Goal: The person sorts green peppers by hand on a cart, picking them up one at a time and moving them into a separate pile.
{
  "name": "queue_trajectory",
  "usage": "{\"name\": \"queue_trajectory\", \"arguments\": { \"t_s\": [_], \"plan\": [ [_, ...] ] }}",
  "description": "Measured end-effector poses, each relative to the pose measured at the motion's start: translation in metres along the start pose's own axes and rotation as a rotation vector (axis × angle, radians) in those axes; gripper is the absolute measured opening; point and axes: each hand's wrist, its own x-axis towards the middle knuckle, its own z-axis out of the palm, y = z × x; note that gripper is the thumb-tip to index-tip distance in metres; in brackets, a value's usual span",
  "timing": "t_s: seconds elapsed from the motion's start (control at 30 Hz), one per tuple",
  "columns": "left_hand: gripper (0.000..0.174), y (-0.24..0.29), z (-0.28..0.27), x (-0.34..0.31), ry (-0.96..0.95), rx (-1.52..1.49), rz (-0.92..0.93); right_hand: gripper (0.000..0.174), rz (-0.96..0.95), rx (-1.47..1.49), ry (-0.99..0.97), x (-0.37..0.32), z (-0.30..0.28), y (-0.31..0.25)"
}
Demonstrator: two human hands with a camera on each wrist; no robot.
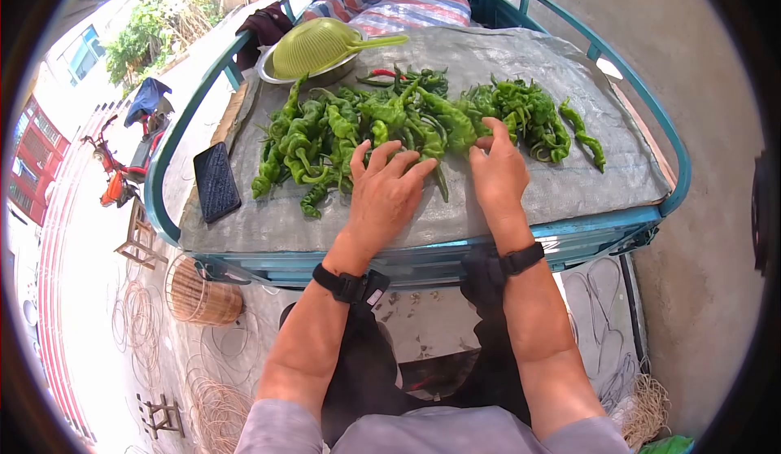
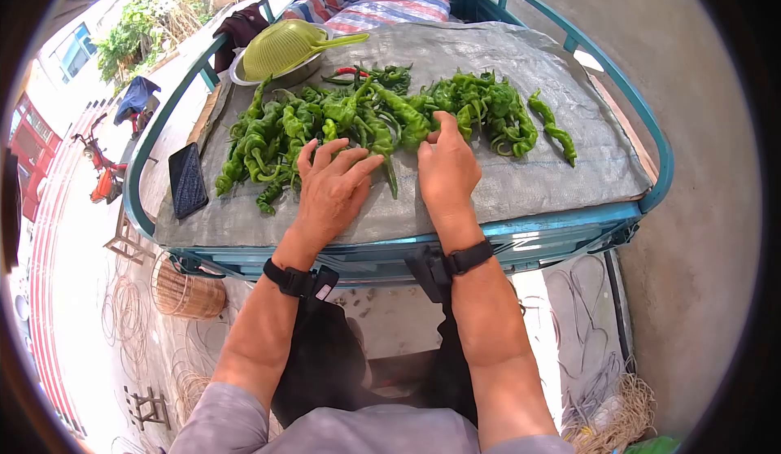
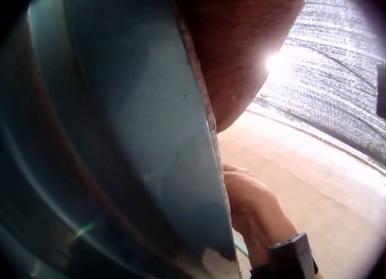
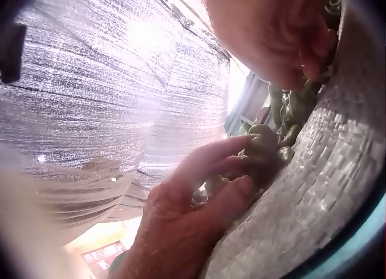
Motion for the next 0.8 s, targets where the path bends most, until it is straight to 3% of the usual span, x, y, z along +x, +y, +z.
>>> {"name": "queue_trajectory", "arguments": {
  "t_s": [0.1, 0.23, 0.27, 0.37, 0.53, 0.63, 0.8],
  "plan": [
    [0.042, 0.001, -0.001, 0.0, -0.001, 0.004, -0.012, 0.042, -0.106, 0.252, 0.009, -0.004, 0.005, -0.003],
    [0.062, 0.003, 0.001, 0.002, 0.141, -0.165, -0.113, 0.038, -0.276, 0.367, -0.103, -0.016, -0.003, -0.018],
    [0.072, 0.002, 0.0, 0.002, 0.117, -0.171, -0.117, 0.034, -0.365, 0.316, -0.085, -0.02, -0.003, -0.018],
    [0.073, 0.005, -0.009, 0.004, -0.033, 0.078, 0.021, 0.029, -0.415, 0.305, -0.129, -0.026, 0.004, -0.016],
    [0.068, 0.002, -0.005, 0.004, -0.044, 0.063, 0.011, 0.025, -0.248, 0.187, 0.108, -0.01, -0.012, -0.003],
    [0.07, 0.002, -0.004, 0.003, -0.052, 0.076, 0.0, 0.033, -0.093, -0.094, -0.088, -0.001, -0.012, 0.005],
    [0.069, 0.002, -0.003, 0.003, -0.043, 0.072, 0.001, 0.042, -0.107, -0.177, -0.141, -0.003, -0.004, -0.004]
  ]
}}
